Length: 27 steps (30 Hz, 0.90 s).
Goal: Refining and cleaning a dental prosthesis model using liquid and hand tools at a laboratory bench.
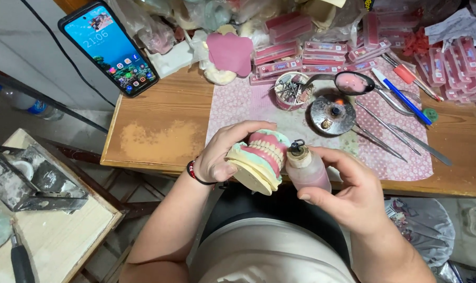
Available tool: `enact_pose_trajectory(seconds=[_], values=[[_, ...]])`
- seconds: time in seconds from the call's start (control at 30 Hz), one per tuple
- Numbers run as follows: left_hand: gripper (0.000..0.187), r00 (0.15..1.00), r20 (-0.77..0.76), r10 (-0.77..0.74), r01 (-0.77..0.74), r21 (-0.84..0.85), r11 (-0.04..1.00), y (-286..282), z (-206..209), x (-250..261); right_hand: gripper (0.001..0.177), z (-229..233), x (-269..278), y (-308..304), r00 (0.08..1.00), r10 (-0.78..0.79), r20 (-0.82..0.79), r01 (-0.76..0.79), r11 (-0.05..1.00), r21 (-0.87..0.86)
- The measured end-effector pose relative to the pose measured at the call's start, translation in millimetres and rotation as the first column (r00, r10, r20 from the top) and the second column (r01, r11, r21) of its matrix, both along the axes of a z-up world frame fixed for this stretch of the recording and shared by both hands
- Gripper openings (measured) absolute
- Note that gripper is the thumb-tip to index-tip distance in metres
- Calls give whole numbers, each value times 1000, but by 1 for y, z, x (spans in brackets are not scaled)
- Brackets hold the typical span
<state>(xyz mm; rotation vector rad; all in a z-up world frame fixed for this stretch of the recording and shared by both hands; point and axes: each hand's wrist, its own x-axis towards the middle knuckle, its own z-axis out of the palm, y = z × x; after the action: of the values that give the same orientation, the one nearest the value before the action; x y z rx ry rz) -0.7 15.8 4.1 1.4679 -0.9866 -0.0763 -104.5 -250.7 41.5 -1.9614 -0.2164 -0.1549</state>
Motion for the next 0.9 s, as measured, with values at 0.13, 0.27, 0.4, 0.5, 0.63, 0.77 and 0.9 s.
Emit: enact_pose_trajectory(seconds=[0.13, 0.27, 0.4, 0.5, 0.63, 0.77, 0.9], values=[[102, 1000, -9, 0, 0, 6, 1000, 0, 2, -1, 72, -3, -4, -2, 1000, -15, 27, 14, 999, 32], [101, 1000, 12, 11, -11, 12, 1000, 0, 1, -1, 76, -4, -5, -4, 1000, -12, 16, 11, 998, 64], [100, 1000, 2, -4, 4, -3, 1000, 0, 1, -1, 71, -1, -6, 1, 1000, 9, -6, -8, 999, 36], [101, 1000, -19, -9, 9, -6, 1000, 0, 2, -1, 68, -4, -3, -1, 1000, 0, 1, 0, 1000, 6], [97, 1000, -8, -10, 10, -6, 1000, 1, 0, -1, 70, -12, -4, -8, 999, -19, -33, 19, 1000, 8], [98, 1000, -21, 7, -7, -1, 1000, 1, 1, -2, 73, -29, -6, -15, 1000, -7, -8, 8, 996, 87], [98, 996, -88, 5, -8, -33, 999, 1, 1, -3, 69, -28, -4, -7, 999, 39, -18, -35, 985, 171]])
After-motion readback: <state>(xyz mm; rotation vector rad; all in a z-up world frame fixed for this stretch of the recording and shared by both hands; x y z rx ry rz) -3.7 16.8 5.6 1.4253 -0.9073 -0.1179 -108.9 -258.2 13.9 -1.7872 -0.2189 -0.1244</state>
